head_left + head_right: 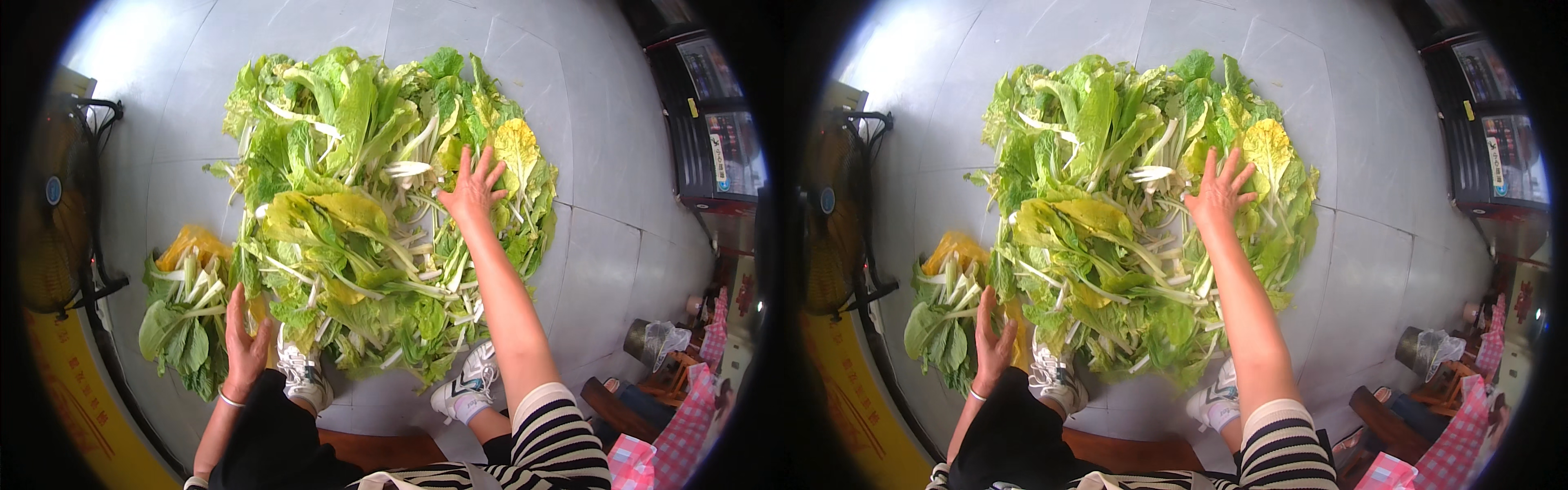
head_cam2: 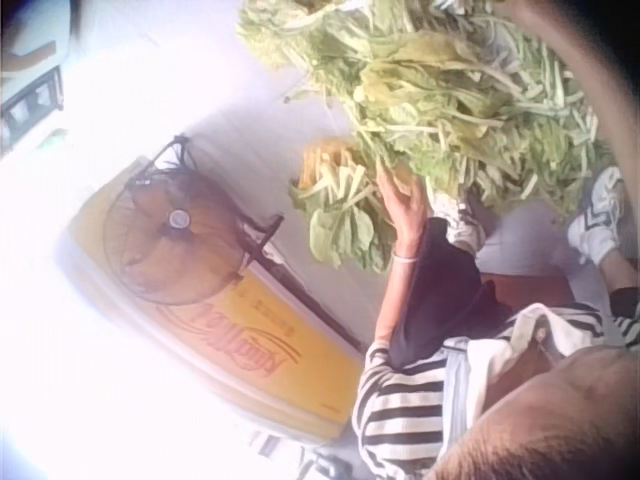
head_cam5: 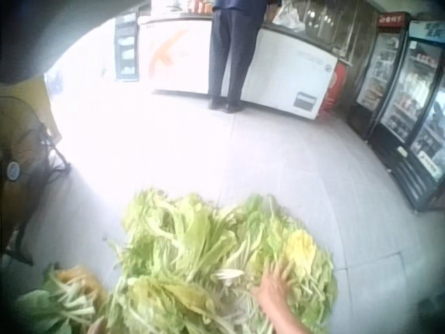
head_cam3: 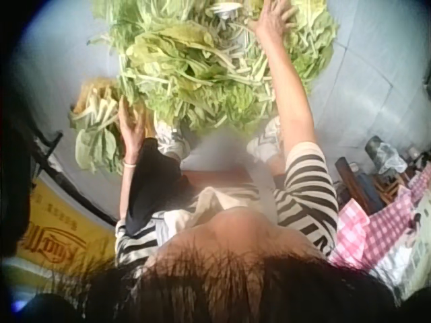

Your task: The person sits on the floor and sorts through a large pile of leafy green vegetables, separating leaves and stems by hand. The person occasionally pauses to adjust their position or scratch their arm. The sorted vegetables are placed into a pile on the floor.

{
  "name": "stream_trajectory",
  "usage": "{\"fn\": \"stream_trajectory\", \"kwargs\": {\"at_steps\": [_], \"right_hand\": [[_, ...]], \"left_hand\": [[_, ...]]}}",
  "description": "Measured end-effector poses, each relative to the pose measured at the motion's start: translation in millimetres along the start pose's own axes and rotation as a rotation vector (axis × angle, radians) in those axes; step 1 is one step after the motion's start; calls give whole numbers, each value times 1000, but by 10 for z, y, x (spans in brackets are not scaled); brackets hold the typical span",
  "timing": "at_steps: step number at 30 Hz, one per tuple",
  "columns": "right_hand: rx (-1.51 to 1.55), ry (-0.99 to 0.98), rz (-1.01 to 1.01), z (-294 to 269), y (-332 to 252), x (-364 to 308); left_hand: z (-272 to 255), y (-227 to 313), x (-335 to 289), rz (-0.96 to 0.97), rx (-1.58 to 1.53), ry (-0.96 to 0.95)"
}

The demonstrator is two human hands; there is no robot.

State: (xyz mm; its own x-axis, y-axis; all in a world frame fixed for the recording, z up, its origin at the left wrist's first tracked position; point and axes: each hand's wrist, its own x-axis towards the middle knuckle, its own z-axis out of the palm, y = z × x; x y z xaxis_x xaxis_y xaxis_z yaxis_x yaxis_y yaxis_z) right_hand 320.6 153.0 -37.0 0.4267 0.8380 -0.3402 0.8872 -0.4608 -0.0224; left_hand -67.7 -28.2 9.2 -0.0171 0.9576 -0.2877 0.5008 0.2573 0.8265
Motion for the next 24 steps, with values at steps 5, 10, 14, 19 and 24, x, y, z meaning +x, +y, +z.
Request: {"fn": "stream_trajectory", "kwargs": {"at_steps": [5, 10, 14, 19, 24], "right_hand": [[-49, 53, 10, 320, 261, 314], [-3, 94, 36, 397, 629, 552], [60, 187, 17, 186, 830, 608], [1202, 14, 215, -293, 941, 41], [1160, -169, 121, -790, 904, -851]], "left_hand": [[-26, 31, 49, -39, 25, -14], [-32, 35, 56, -103, -26, -19], [6, 63, 40, -99, -117, -22], [22, 98, 3, -97, -160, -31], [64, 167, -17, -102, -179, -55]]}}
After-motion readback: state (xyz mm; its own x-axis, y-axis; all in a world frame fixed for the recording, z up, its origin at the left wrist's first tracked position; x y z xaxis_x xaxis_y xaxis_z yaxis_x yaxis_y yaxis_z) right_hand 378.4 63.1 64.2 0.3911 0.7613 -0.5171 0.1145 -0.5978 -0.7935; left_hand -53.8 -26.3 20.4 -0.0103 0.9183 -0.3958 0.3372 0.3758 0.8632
